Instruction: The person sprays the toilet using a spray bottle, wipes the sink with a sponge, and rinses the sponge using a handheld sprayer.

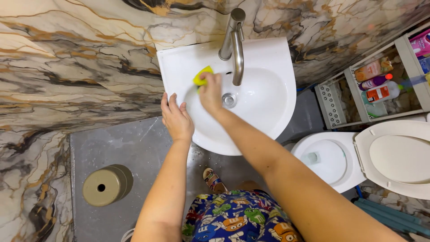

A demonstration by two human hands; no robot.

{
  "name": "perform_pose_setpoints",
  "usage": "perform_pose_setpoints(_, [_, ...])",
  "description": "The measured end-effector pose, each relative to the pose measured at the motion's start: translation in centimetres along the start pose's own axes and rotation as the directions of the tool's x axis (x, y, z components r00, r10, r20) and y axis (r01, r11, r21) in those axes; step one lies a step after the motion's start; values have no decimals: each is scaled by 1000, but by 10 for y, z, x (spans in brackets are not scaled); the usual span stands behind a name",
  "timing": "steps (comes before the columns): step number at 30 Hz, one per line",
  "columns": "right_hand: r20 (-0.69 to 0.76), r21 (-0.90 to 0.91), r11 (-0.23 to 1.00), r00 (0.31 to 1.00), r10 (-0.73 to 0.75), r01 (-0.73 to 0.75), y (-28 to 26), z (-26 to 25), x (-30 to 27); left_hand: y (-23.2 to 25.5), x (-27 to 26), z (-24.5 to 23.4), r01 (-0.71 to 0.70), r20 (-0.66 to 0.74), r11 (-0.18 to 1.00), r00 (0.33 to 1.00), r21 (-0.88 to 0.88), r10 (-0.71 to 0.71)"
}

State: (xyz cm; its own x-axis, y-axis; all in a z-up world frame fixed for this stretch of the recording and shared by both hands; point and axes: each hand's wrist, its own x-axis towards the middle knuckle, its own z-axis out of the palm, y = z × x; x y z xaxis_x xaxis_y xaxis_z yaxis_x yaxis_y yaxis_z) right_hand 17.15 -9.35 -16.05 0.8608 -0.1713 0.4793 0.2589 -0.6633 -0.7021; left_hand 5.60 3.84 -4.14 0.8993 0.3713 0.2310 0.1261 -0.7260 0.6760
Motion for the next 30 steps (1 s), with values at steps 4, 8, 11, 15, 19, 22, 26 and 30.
perform_pose_setpoints(4, [-422, -42, 989, 900, 109, -140, 68, -53, 42, 1, 0, 4, -4, -33, 1000, 999, 7, 4])
perform_pose_setpoints(8, [-530, 126, 829, 670, 520, -545, 69, -25, 52, -1, 1, 4, -5, -23, 1000, 1000, 20, 5])
perform_pose_setpoints(11, [-232, 65, 995, 968, 91, -78, -11, 27, -13, 1, -1, 3, -36, -50, 999, 998, 25, 37])
perform_pose_setpoints(15, [739, 123, 991, 661, -132, 60, -3, -42, -37, -1, -4, 6, -7, -48, 999, 999, 33, 8])
perform_pose_setpoints(19, [774, -578, 722, 535, 339, 379, 62, -133, 21, 2, -1, 5, 5, -40, 999, 999, 41, -3])
perform_pose_setpoints(22, [555, -554, 833, 749, 363, 7, 74, -124, 29, 3, 2, 5, 6, -40, 998, 999, 56, -4])
perform_pose_setpoints(26, [718, -122, 958, 690, -95, 259, 18, -53, -23, 1, -2, 5, -12, -53, 998, 998, 63, 15])
perform_pose_setpoints(30, [920, 158, 987, 362, -148, 3, 11, -103, -26, -1, -2, 6, -3, -65, 998, 998, 57, 7])
